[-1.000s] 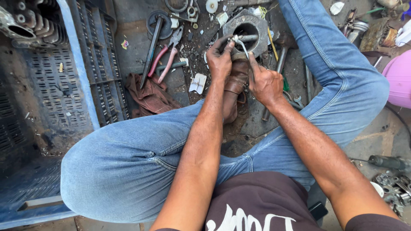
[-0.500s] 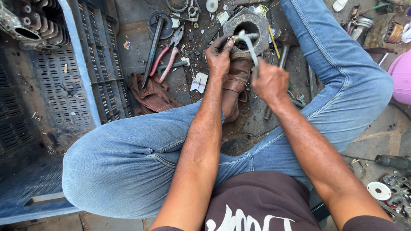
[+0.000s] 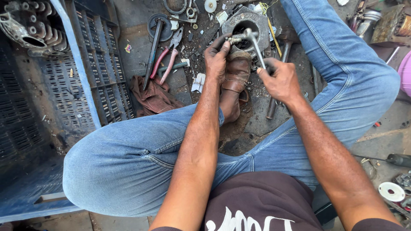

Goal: The person sits on the floor and uses a wrench to tighten a bolt on a metal part held in a vise. They repeatedly adjust the part and the wrench, occasionally picking up other small metal pieces from the surrounding area.

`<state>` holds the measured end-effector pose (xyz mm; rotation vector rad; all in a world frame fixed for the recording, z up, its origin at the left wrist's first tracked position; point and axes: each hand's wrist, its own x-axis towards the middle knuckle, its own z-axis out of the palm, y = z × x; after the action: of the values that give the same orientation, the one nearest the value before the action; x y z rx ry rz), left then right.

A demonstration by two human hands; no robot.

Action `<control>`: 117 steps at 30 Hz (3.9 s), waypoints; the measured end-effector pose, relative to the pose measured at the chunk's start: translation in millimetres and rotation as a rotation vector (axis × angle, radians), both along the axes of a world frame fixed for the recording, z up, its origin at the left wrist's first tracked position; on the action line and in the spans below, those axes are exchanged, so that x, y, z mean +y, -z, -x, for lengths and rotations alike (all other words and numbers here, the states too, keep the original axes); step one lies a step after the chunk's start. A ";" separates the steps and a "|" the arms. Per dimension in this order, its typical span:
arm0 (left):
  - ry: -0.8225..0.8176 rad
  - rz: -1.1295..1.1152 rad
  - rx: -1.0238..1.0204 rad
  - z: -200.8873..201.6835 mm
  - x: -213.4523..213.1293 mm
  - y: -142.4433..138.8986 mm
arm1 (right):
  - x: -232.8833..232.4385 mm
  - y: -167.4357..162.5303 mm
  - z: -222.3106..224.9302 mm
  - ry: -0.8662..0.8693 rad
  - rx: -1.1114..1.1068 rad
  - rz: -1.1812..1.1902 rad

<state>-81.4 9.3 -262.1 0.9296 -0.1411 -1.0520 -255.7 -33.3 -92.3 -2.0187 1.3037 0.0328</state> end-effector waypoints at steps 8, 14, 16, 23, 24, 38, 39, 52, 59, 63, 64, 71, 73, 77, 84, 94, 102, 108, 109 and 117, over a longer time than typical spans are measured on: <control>0.023 -0.011 0.007 -0.3 3.6 6.2 | 15.6 0.5 -2.9 0.218 -0.270 -0.313; 0.030 -0.004 0.041 0.0 3.6 7.0 | 17.6 3.4 3.5 0.121 -0.378 -0.080; 0.032 -0.016 0.038 0.1 3.5 7.1 | 19.1 -1.5 4.5 0.091 -0.305 0.011; 0.014 0.000 0.011 0.3 1.6 4.5 | 24.3 -37.3 4.0 0.251 -0.485 -0.323; 0.009 -0.004 0.010 0.3 1.2 3.1 | 24.9 -41.4 3.6 0.240 -0.654 -0.420; -0.032 -0.075 -0.029 -2.4 0.5 -16.7 | 37.4 -8.5 -24.5 0.404 -0.360 -0.296; -0.036 -0.069 -0.021 -2.5 0.3 -17.0 | 38.1 -7.0 -24.4 0.424 -0.329 -0.311; -0.037 -0.122 -0.036 -3.2 0.1 -23.5 | 28.6 24.6 -21.2 0.521 -0.430 -0.479; -0.048 -0.096 -0.022 -1.6 0.0 -20.2 | 26.9 20.2 -35.1 0.470 -0.338 -0.510; -0.057 -0.080 -0.044 -1.4 -1.1 -17.1 | 20.4 4.3 -47.2 0.357 -0.221 -0.502; -0.057 -0.087 -0.049 -0.9 -0.8 -16.3 | 19.4 -0.7 -49.8 0.327 -0.165 -0.485; -0.075 -0.063 -0.041 0.9 -1.5 -18.2 | -2.5 -33.8 -66.2 0.027 0.159 -0.371; -0.080 -0.083 -0.069 0.4 -1.4 -21.2 | -12.3 -37.8 -72.5 -0.067 0.266 -0.324; -0.075 -0.092 -0.060 -0.5 0.1 -27.1 | -34.0 -41.6 -83.5 -0.241 0.438 -0.299; -0.116 -0.103 -0.158 0.2 -2.5 -31.8 | -58.7 -45.3 -101.3 -0.219 0.380 -0.439; -0.160 -0.095 -0.175 3.1 -2.2 -33.4 | -36.1 -34.4 -88.0 -0.347 0.507 -0.270; -0.152 -0.109 -0.199 3.6 -2.2 -34.5 | -18.5 -13.0 -69.0 -0.393 0.332 -0.096; -0.153 -0.195 -0.277 2.2 -4.6 -32.6 | -24.8 -16.5 -75.1 -0.285 0.480 -0.267; -0.158 -0.198 -0.283 2.5 -4.2 -32.6 | -24.1 -16.1 -75.3 -0.310 0.451 -0.235; -0.161 -0.201 -0.299 5.5 -3.7 -31.0 | -18.2 -5.7 -61.8 -0.432 0.328 -0.074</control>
<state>-86.9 5.5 -231.1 1.2580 -0.2069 -0.7835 -193.9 -51.6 -86.6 -2.2580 1.0073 0.6249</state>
